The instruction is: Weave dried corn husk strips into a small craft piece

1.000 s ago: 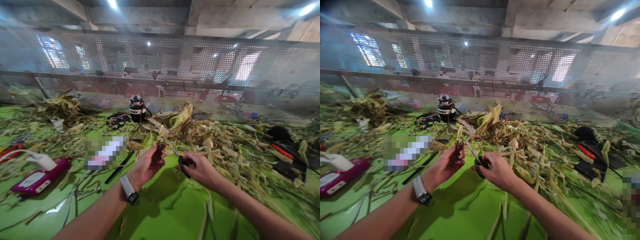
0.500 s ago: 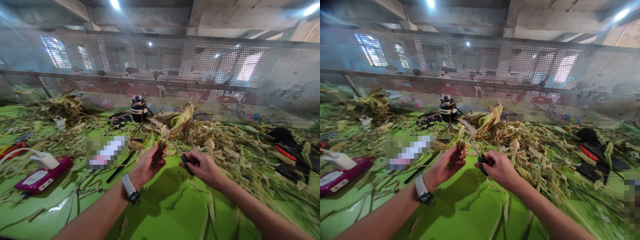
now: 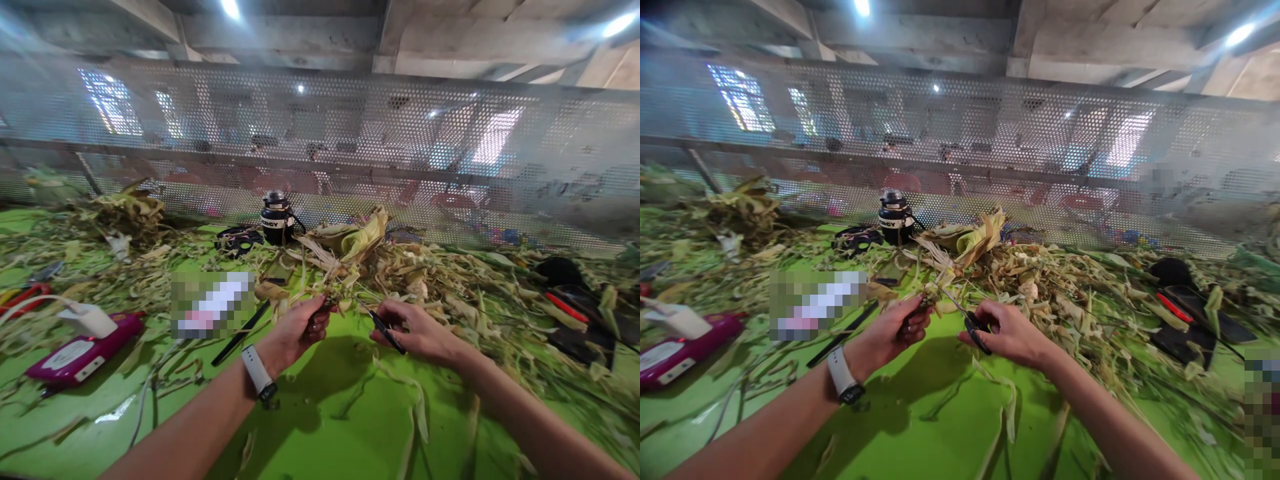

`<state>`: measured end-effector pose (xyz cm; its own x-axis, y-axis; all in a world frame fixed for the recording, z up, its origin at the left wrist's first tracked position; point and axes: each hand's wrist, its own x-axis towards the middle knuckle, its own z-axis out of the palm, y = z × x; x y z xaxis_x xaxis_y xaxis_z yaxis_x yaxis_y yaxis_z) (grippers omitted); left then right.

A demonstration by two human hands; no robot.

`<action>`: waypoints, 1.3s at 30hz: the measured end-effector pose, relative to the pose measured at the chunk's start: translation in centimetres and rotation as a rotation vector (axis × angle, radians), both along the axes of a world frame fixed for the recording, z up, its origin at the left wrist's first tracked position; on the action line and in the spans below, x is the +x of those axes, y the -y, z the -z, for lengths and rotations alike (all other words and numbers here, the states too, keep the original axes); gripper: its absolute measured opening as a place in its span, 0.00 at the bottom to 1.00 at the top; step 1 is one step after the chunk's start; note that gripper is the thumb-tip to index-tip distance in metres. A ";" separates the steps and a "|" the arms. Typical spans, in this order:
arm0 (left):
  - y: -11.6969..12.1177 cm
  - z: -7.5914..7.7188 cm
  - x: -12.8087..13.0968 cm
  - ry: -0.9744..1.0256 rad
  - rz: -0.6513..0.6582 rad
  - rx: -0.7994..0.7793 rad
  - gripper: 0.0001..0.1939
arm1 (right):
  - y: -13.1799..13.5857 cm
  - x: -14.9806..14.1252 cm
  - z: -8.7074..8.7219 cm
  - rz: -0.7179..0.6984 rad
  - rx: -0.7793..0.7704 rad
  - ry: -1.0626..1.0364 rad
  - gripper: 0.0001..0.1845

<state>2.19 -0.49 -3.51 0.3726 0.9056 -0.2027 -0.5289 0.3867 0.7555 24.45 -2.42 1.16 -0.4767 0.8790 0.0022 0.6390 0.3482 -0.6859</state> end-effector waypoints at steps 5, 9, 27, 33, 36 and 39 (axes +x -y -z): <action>0.0 -0.1 0.0 -0.033 0.010 -0.010 0.12 | 0.1 -0.1 0.0 0.005 -0.001 0.000 0.17; 0.0 -0.2 0.0 -0.039 0.006 -0.002 0.13 | 0.1 -0.3 0.1 0.015 0.007 -0.011 0.17; 0.3 -0.3 0.8 0.108 -0.029 -0.136 0.17 | -0.1 -0.6 1.4 0.055 0.043 -0.030 0.18; 0.4 -0.4 0.6 0.127 -0.031 -0.152 0.17 | -0.2 -0.8 1.7 0.058 0.071 -0.023 0.19; 0.3 -0.3 0.6 0.150 -0.017 -0.156 0.17 | -0.3 -0.8 1.9 0.076 0.102 -0.021 0.20; 0.1 -0.1 0.4 0.157 -0.008 -0.145 0.16 | -0.3 -1.0 2.1 0.108 0.117 -0.042 0.20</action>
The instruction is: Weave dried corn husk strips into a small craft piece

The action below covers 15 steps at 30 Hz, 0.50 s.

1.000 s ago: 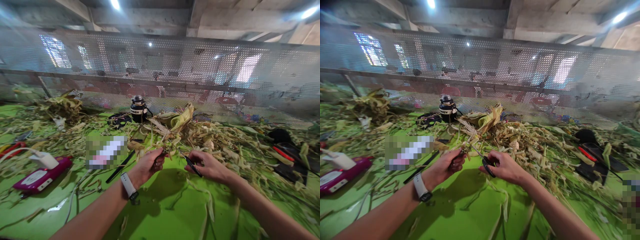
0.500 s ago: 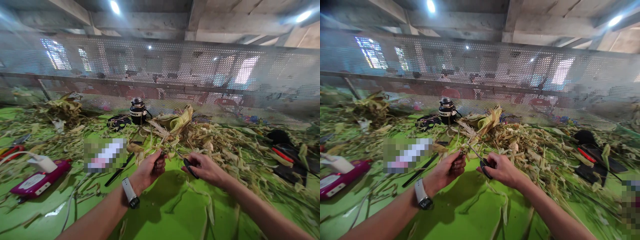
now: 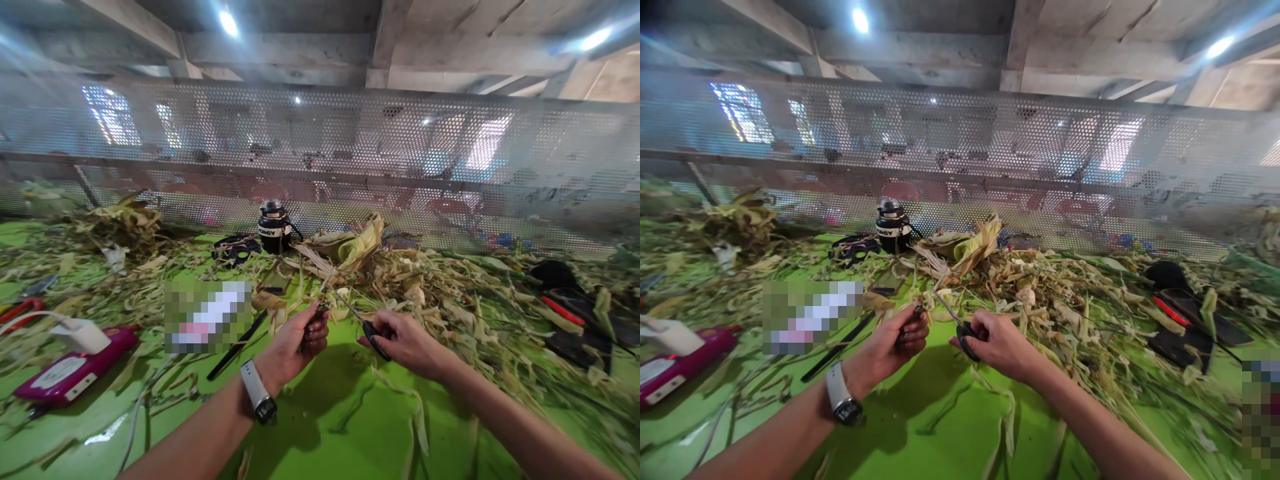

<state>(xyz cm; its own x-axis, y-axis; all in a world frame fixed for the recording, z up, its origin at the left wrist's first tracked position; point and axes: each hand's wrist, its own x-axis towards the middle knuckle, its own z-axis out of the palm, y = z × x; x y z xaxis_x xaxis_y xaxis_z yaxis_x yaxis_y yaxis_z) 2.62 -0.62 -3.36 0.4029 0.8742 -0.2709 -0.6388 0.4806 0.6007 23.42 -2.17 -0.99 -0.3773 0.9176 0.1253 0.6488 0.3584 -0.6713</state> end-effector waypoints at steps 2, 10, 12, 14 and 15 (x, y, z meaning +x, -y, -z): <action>-0.1 0.0 -0.1 -0.013 0.002 0.009 0.15 | 0.1 -0.1 0.0 0.005 0.006 -0.010 0.19; 0.8 -0.8 0.1 -0.273 -0.156 0.212 0.10 | 0.0 0.1 0.2 0.038 0.106 0.095 0.18; 1.0 -1.0 0.0 -0.381 -0.179 0.350 0.09 | 0.0 0.1 0.0 0.048 0.117 0.133 0.18; 1.0 -1.0 0.0 -0.471 -0.189 0.456 0.08 | 0.3 0.0 -0.3 0.040 0.111 0.166 0.18; 1.0 -0.9 0.0 -0.501 -0.186 0.478 0.08 | 0.4 0.0 -0.5 0.032 0.094 0.177 0.18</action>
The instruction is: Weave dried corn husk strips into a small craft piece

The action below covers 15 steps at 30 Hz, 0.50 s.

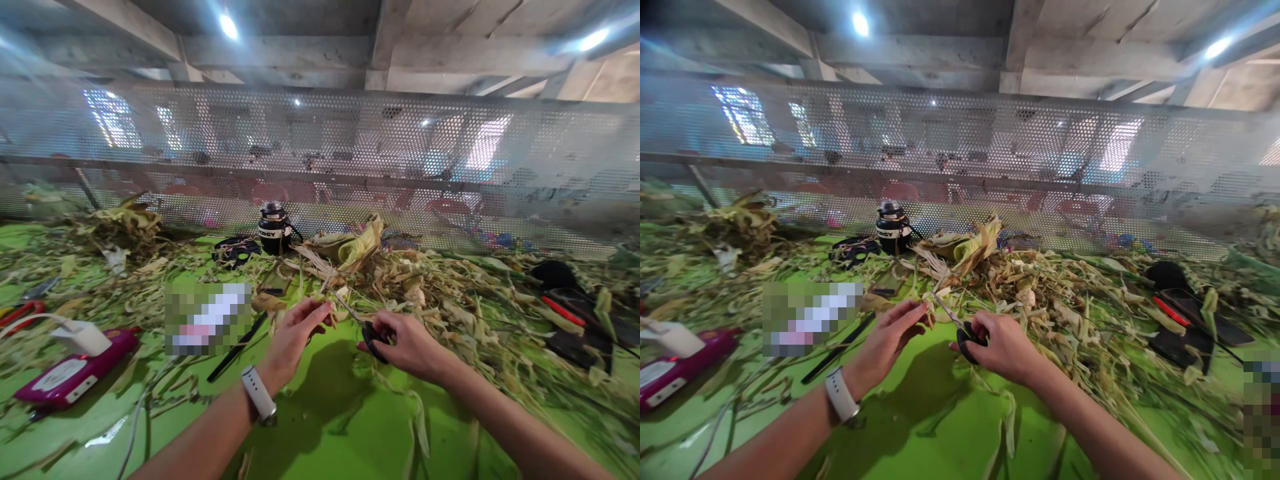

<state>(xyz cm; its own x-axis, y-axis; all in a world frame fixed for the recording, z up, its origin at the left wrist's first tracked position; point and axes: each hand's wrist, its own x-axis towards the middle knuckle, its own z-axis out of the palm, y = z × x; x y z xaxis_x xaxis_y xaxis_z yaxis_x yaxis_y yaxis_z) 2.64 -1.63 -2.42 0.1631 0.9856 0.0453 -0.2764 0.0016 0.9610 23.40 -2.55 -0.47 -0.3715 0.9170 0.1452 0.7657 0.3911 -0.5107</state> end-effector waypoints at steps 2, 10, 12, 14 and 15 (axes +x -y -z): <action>0.0 0.1 0.1 -0.035 0.007 0.006 0.08 | 0.2 -0.1 -0.5 -0.026 -0.058 0.002 0.18; 0.4 -0.2 0.1 -0.085 0.113 0.042 0.08 | 0.3 0.1 -1.2 -0.172 -0.223 -0.129 0.19; 0.4 -0.2 0.0 -0.078 0.111 0.033 0.07 | 0.3 0.0 -1.2 -0.175 -0.256 -0.157 0.20; 0.3 -0.2 -0.1 -0.066 0.110 0.029 0.08 | 0.3 0.0 -1.0 -0.164 -0.281 -0.190 0.20; 0.3 -0.1 -0.1 -0.059 0.108 0.029 0.08 | 0.3 -0.1 -0.8 -0.153 -0.287 -0.206 0.20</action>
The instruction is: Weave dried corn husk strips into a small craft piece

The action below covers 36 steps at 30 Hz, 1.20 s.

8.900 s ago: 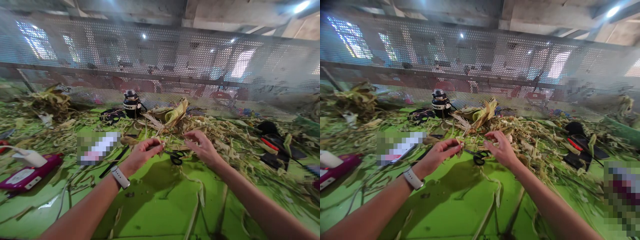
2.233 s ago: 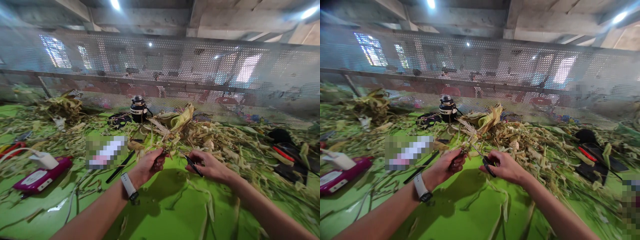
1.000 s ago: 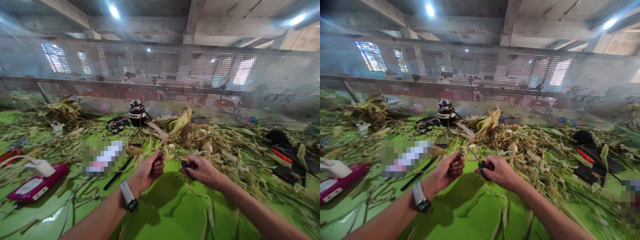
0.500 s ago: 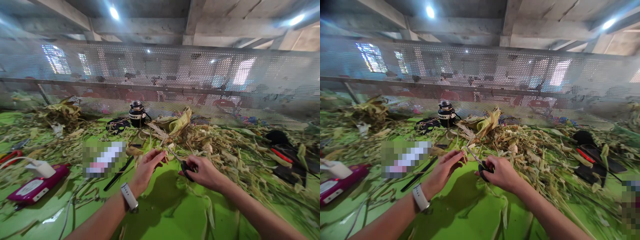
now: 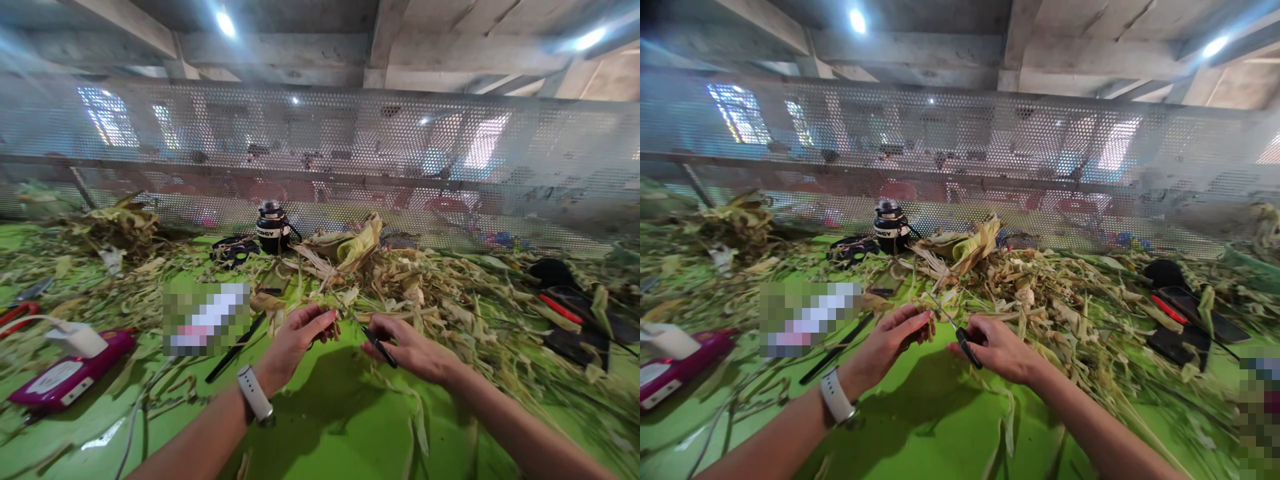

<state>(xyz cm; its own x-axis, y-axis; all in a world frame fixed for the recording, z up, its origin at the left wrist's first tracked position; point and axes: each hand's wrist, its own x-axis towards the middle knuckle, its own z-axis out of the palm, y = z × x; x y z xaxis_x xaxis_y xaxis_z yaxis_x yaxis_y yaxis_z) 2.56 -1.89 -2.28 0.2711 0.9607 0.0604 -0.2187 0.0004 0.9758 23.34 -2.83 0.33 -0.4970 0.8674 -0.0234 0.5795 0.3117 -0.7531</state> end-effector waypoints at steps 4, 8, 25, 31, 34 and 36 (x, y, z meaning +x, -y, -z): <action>-0.5 0.3 -0.1 0.044 -0.030 -0.030 0.08 | -0.4 -0.1 0.9 0.103 0.031 -0.054 0.22; -1.0 0.6 -0.3 0.132 -0.113 -0.120 0.09 | -1.1 0.0 1.6 0.239 0.037 -0.116 0.22; -0.4 -0.1 0.4 0.431 -0.115 -0.285 0.17 | -2.1 0.2 3.3 0.297 -0.087 -0.135 0.23; -0.6 0.2 0.4 0.429 -0.258 -0.248 0.11 | -0.8 -0.6 1.5 0.164 -0.359 -0.351 0.27; -0.9 0.4 0.4 0.420 -0.263 -0.257 0.12 | -0.4 -0.9 1.3 0.138 -0.364 -0.388 0.28; -0.9 0.5 0.5 0.430 -0.260 -0.276 0.13 | -0.4 -1.0 1.4 0.140 -0.341 -0.415 0.28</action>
